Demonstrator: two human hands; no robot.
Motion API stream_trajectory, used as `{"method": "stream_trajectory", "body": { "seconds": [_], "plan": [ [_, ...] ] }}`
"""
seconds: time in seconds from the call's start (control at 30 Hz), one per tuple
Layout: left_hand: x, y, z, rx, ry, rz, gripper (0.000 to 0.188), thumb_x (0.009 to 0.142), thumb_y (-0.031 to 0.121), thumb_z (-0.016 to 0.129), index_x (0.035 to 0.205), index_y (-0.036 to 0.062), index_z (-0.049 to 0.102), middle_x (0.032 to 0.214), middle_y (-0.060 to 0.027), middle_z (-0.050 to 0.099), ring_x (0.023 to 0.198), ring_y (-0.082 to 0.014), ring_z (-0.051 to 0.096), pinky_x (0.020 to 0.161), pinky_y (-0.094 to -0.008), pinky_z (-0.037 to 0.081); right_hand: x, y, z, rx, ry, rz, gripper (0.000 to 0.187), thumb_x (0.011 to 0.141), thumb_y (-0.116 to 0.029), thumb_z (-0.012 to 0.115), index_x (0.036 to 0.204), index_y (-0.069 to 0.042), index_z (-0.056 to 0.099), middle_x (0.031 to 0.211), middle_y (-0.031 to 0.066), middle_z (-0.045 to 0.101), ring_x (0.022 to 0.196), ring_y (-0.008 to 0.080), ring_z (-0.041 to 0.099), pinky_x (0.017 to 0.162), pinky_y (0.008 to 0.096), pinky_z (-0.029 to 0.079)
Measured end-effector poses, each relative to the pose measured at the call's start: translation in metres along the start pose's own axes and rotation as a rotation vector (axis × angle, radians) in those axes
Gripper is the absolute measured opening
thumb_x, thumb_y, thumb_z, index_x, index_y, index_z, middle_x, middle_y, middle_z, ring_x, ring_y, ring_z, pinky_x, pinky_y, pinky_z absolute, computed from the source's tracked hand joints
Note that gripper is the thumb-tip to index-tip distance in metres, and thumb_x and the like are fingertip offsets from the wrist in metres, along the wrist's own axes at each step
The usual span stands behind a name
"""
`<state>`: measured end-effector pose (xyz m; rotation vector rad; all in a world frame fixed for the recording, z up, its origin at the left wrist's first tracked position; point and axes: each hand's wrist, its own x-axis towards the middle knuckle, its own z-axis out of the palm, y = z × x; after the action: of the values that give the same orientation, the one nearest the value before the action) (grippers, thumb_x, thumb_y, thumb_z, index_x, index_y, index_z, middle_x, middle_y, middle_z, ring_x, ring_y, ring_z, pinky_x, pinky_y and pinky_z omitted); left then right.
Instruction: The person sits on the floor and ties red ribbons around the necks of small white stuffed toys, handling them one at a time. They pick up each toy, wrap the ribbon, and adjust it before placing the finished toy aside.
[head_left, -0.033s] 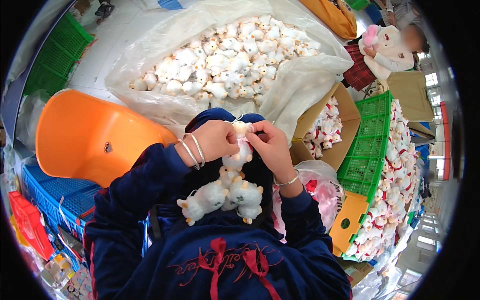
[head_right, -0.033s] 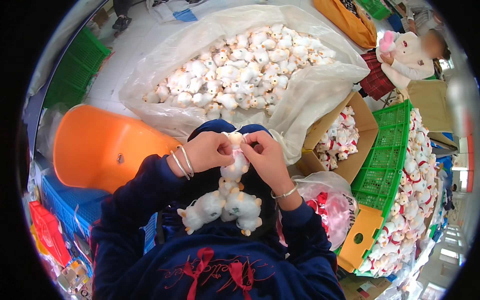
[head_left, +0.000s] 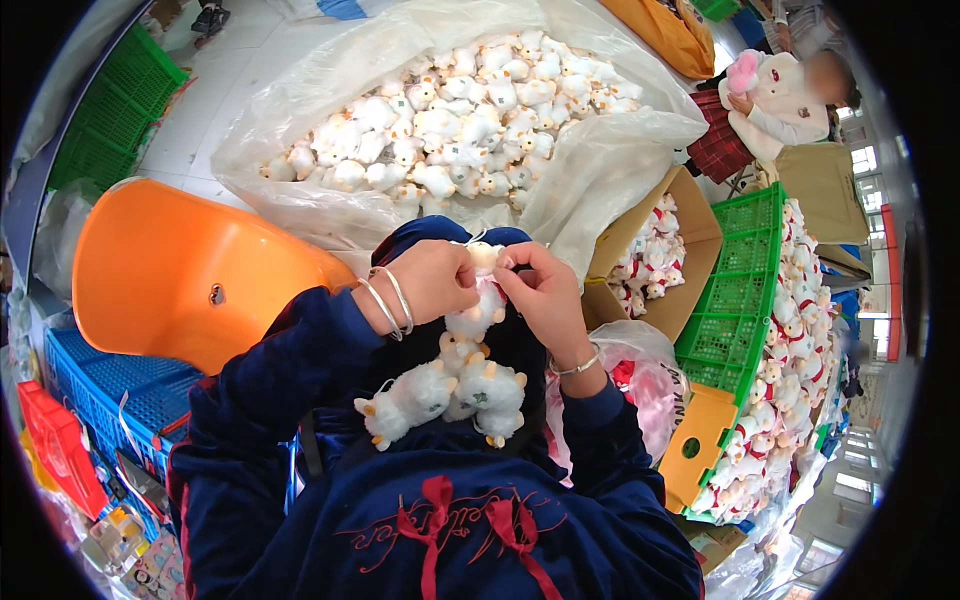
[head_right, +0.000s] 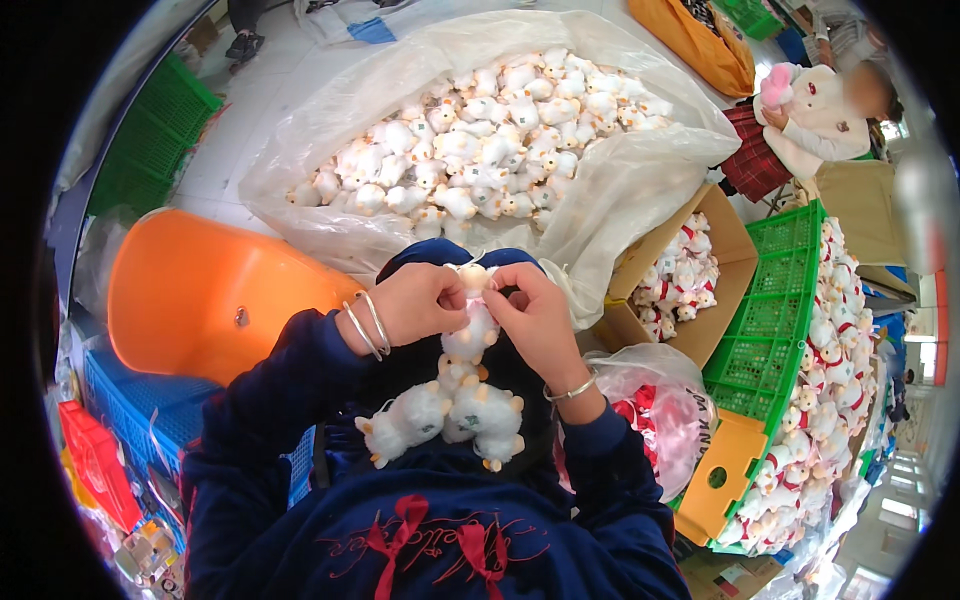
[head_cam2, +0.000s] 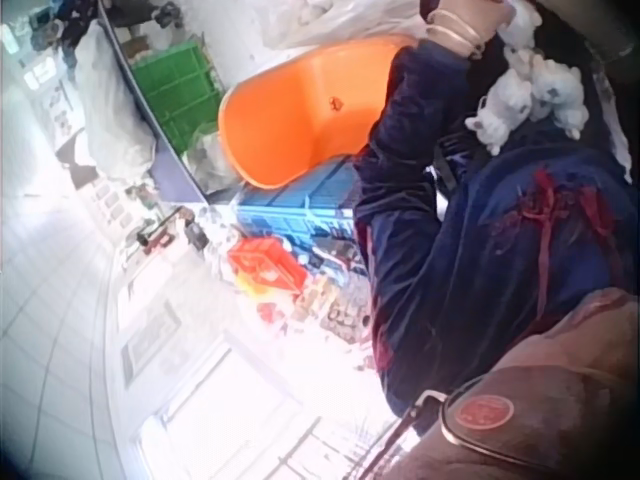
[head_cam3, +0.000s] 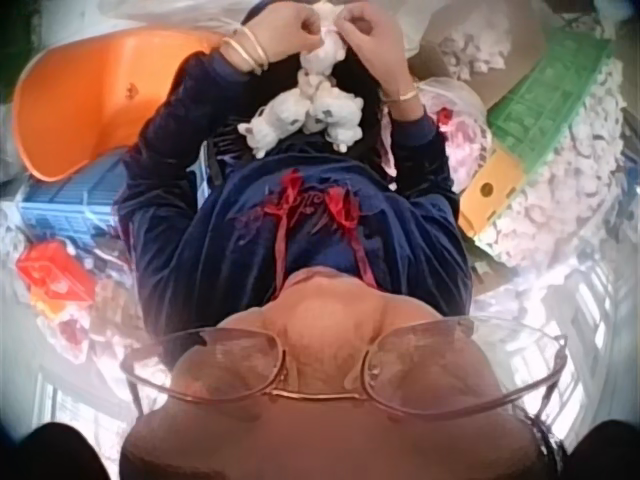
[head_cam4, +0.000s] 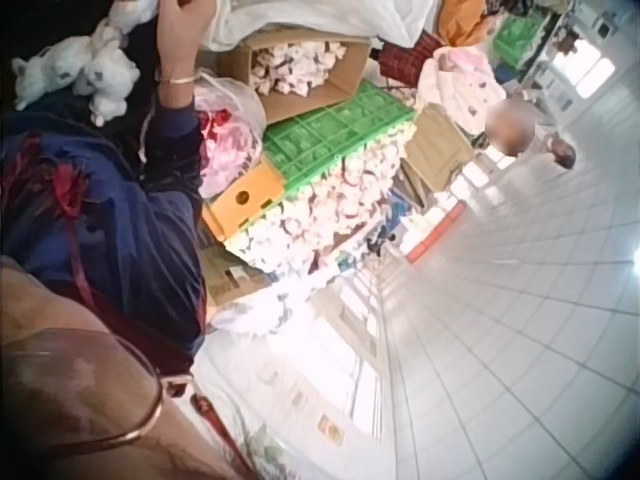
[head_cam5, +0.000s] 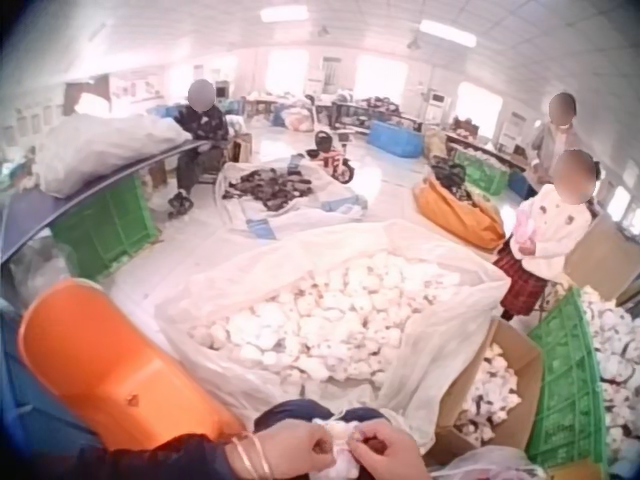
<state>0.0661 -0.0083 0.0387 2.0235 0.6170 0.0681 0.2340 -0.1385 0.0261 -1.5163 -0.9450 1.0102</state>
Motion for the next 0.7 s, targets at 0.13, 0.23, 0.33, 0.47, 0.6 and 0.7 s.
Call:
{"method": "stream_trajectory", "body": {
  "seconds": [0.13,0.23,0.33,0.47,0.6,0.7],
  "plan": [
    [-0.005,0.014,0.002,-0.162,-0.012,-0.151,0.018,0.085,0.013,0.075,0.084,-0.0047,0.068,0.07,-0.0092,0.068,0.059,-0.0146,0.066,0.059,-0.0302,0.053,-0.012,-0.006,0.001,0.132,-0.06,0.042,0.008,0.096,-0.003,0.066,0.102,-0.001,0.061,0.097,0.0016,0.066,0.069,0.005,0.058,0.061,0.0222,0.047],
    [-0.012,0.01,0.013,-0.259,0.033,-0.156,0.015,0.087,0.01,0.072,0.085,-0.0049,0.068,0.07,-0.0085,0.068,0.057,-0.0138,0.066,0.058,-0.0284,0.053,-0.01,-0.003,0.002,0.103,-0.092,-0.003,0.008,0.098,-0.007,0.063,0.103,0.0,0.061,0.091,0.0012,0.066,0.072,0.0057,0.06,0.063,0.0229,0.048],
    [-0.018,0.004,0.025,-0.189,0.126,-0.075,0.013,0.089,0.01,0.072,0.091,-0.0028,0.068,0.073,-0.0051,0.068,0.062,-0.0115,0.065,0.061,-0.0255,0.053,-0.002,-0.009,-0.003,-0.069,-0.114,0.035,0.013,0.098,-0.012,0.063,0.102,0.0,0.064,0.084,0.004,0.067,0.074,0.009,0.061,0.066,0.0252,0.049],
    [-0.027,0.008,0.04,-0.333,0.256,-0.084,0.013,0.088,0.009,0.075,0.092,-0.0014,0.068,0.08,-0.0033,0.068,0.069,-0.0073,0.06,0.064,-0.0238,0.052,0.007,-0.032,-0.006,-0.431,-0.269,-0.044,0.015,0.093,-0.013,0.065,0.101,-0.001,0.069,0.081,0.0125,0.069,0.072,0.0215,0.065,0.067,0.0318,0.05],
    [-0.027,0.005,0.049,-0.273,0.328,0.013,0.011,0.086,0.006,0.075,0.091,-0.0014,0.069,0.078,-0.0065,0.067,0.069,-0.0113,0.062,0.064,-0.0265,0.053,0.02,-0.037,-0.012,-0.655,-0.441,-0.225,0.016,0.09,-0.017,0.063,0.097,-0.004,0.07,0.084,0.0173,0.069,0.078,0.0352,0.067,0.07,0.0421,0.052],
    [-0.025,-0.003,0.052,-0.185,0.383,0.112,0.008,0.085,0.006,0.074,0.089,0.0012,0.07,0.079,-0.014,0.065,0.069,-0.0227,0.066,0.064,-0.0332,0.054,0.026,-0.044,-0.012,-0.92,-0.52,-0.301,0.016,0.09,-0.02,0.061,0.09,-0.006,0.068,0.084,0.0168,0.068,0.082,0.0383,0.066,0.072,0.048,0.051]
  ]
}}
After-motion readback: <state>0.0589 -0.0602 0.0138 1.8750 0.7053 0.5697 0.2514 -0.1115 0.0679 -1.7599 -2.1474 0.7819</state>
